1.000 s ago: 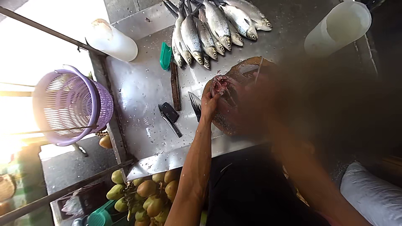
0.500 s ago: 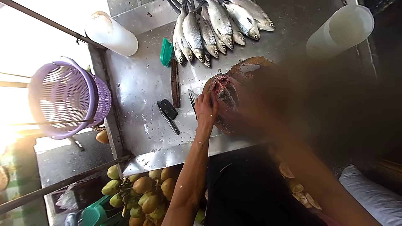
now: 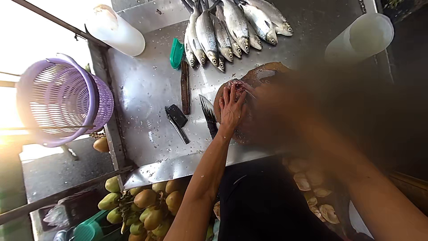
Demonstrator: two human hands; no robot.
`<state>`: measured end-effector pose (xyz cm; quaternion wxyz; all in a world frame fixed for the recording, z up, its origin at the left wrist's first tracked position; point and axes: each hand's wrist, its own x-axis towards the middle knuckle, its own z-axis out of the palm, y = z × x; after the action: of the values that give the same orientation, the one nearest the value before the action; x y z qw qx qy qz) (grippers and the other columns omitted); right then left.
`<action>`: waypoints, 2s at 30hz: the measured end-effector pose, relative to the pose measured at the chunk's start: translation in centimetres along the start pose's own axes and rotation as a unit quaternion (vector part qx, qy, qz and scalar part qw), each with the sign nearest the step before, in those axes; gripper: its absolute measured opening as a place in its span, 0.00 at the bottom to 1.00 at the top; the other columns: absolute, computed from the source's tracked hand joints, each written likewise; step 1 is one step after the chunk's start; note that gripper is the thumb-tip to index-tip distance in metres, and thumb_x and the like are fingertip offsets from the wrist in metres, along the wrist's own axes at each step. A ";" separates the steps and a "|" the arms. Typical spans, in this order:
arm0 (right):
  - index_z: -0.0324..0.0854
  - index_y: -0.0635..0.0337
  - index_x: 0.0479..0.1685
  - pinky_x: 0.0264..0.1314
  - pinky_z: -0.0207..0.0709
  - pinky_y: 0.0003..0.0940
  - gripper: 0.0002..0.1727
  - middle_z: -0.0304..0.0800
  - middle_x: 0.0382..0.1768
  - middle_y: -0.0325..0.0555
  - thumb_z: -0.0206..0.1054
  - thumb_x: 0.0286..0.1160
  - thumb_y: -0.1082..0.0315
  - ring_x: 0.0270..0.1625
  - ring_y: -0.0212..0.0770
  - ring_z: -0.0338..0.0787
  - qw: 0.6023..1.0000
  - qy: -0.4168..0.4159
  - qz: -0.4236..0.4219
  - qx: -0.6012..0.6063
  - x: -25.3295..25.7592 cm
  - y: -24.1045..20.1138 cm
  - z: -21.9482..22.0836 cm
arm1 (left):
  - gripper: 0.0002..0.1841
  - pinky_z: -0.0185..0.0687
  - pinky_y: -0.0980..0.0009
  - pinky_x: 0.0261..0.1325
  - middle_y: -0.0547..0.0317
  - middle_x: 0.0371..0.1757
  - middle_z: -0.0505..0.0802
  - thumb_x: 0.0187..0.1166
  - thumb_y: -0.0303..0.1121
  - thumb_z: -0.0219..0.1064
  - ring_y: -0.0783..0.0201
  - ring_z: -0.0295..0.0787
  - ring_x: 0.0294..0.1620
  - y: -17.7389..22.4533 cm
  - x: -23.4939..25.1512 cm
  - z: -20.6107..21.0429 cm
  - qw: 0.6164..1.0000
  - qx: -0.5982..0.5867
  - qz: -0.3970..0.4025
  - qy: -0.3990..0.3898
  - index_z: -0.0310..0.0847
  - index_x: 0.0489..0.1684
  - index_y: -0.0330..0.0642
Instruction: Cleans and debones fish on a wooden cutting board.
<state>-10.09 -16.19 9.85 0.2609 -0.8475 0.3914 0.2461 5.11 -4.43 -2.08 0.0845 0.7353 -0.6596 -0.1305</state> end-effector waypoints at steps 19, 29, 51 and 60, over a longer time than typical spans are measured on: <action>0.83 0.66 0.59 0.32 0.84 0.26 0.13 0.91 0.31 0.41 0.63 0.84 0.67 0.28 0.31 0.87 0.663 0.166 -0.107 0.722 -4.8 1.7 1.4 | 0.27 0.34 0.27 0.87 0.53 0.97 0.52 0.88 0.56 0.47 0.37 0.36 0.96 0.0 0.3 -0.4 1.000 0.004 -0.006 -0.019 0.65 0.87 0.79; 0.64 0.57 0.73 0.34 0.85 0.29 0.22 0.90 0.39 0.42 0.57 0.91 0.55 0.31 0.34 0.90 0.585 0.297 0.077 0.751 -7.4 5.8 9.8 | 0.36 0.32 0.32 0.90 0.50 0.97 0.52 0.89 0.58 0.43 0.43 0.36 0.97 1.7 -2.2 -0.7 0.998 0.032 0.054 -0.009 0.57 0.94 0.51; 0.68 0.70 0.72 0.46 0.91 0.33 0.32 0.94 0.39 0.45 0.72 0.75 0.59 0.38 0.38 0.95 0.780 0.169 -0.011 0.602 -14.3 3.4 16.1 | 0.44 0.40 0.43 0.94 0.34 0.95 0.50 0.86 0.59 0.47 0.41 0.38 0.97 4.6 -12.5 2.5 0.996 0.028 0.087 -0.006 0.52 0.91 0.28; 0.69 0.66 0.75 0.44 0.90 0.33 0.31 0.93 0.38 0.44 0.72 0.74 0.62 0.37 0.37 0.94 0.800 0.146 -0.011 0.582 -14.4 3.5 16.7 | 0.35 0.44 0.46 0.94 0.44 0.94 0.61 0.90 0.50 0.47 0.48 0.47 0.96 6.1 -15.3 2.5 0.990 -0.022 0.136 -0.032 0.60 0.90 0.34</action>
<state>-24.67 0.17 5.54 0.6477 -0.5657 0.4854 -0.1575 -2.93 10.16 -1.40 0.0964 0.6322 -0.7529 -0.1554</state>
